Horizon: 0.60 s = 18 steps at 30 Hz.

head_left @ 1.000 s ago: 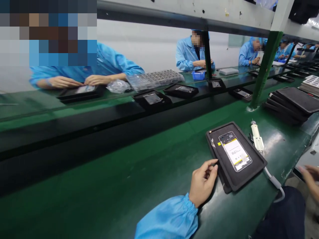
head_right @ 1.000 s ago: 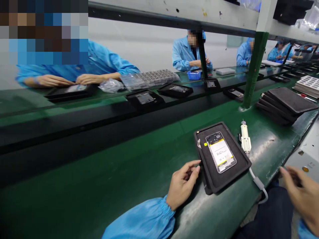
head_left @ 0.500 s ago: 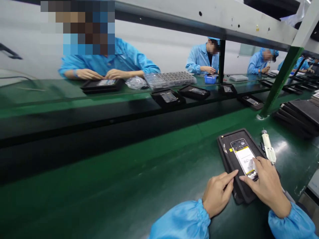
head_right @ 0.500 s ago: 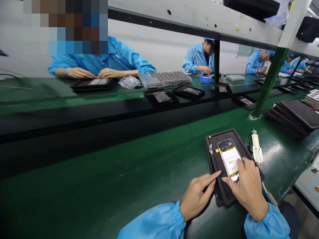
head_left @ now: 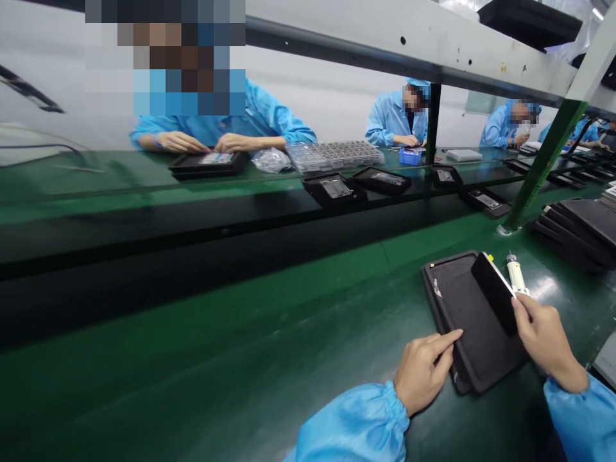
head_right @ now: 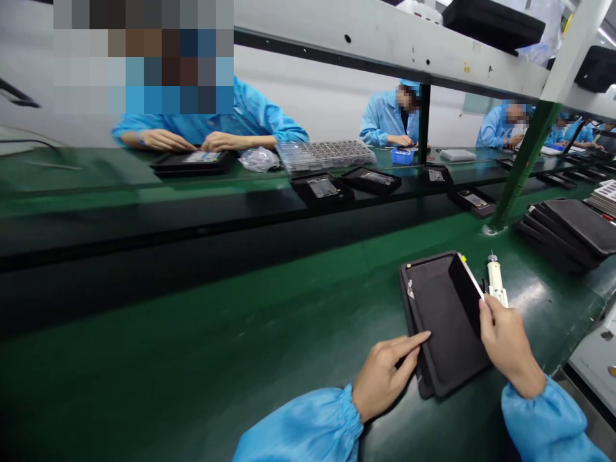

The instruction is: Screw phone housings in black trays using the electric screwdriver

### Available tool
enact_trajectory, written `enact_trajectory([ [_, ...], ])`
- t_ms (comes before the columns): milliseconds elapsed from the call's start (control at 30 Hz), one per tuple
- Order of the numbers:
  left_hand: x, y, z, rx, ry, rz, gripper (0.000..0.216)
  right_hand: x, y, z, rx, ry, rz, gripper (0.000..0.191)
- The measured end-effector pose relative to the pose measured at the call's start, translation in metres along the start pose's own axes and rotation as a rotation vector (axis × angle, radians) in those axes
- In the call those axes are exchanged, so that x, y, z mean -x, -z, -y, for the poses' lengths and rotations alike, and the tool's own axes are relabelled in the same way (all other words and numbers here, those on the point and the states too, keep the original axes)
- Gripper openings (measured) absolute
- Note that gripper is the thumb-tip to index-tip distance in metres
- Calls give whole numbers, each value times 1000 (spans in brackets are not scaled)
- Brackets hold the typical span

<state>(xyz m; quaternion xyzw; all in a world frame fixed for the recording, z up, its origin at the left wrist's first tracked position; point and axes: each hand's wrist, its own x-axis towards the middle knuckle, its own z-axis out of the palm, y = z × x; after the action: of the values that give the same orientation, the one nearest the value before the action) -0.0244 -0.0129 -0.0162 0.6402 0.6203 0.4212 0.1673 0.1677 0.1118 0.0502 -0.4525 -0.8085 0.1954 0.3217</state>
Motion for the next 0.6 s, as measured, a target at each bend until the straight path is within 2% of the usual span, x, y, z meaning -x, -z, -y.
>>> enact_trajectory([
  [67,0,0,1,8,-2,1,37,-3,-3,-3,-268,-170,17,51],
  [167,-1,0,2,27,-7,6,37,0,-20,1,-627,-390,64,62],
  [267,-3,1,3,32,-15,2,37,6,-36,9,-824,-488,116,66],
  [367,-4,2,2,28,-20,5,37,7,-40,11,-863,-506,110,64],
  [500,-3,3,0,16,-12,24,37,5,-38,5,-707,-451,27,65],
  [600,-2,3,1,25,-9,29,37,4,-35,1,-615,-395,58,64],
])
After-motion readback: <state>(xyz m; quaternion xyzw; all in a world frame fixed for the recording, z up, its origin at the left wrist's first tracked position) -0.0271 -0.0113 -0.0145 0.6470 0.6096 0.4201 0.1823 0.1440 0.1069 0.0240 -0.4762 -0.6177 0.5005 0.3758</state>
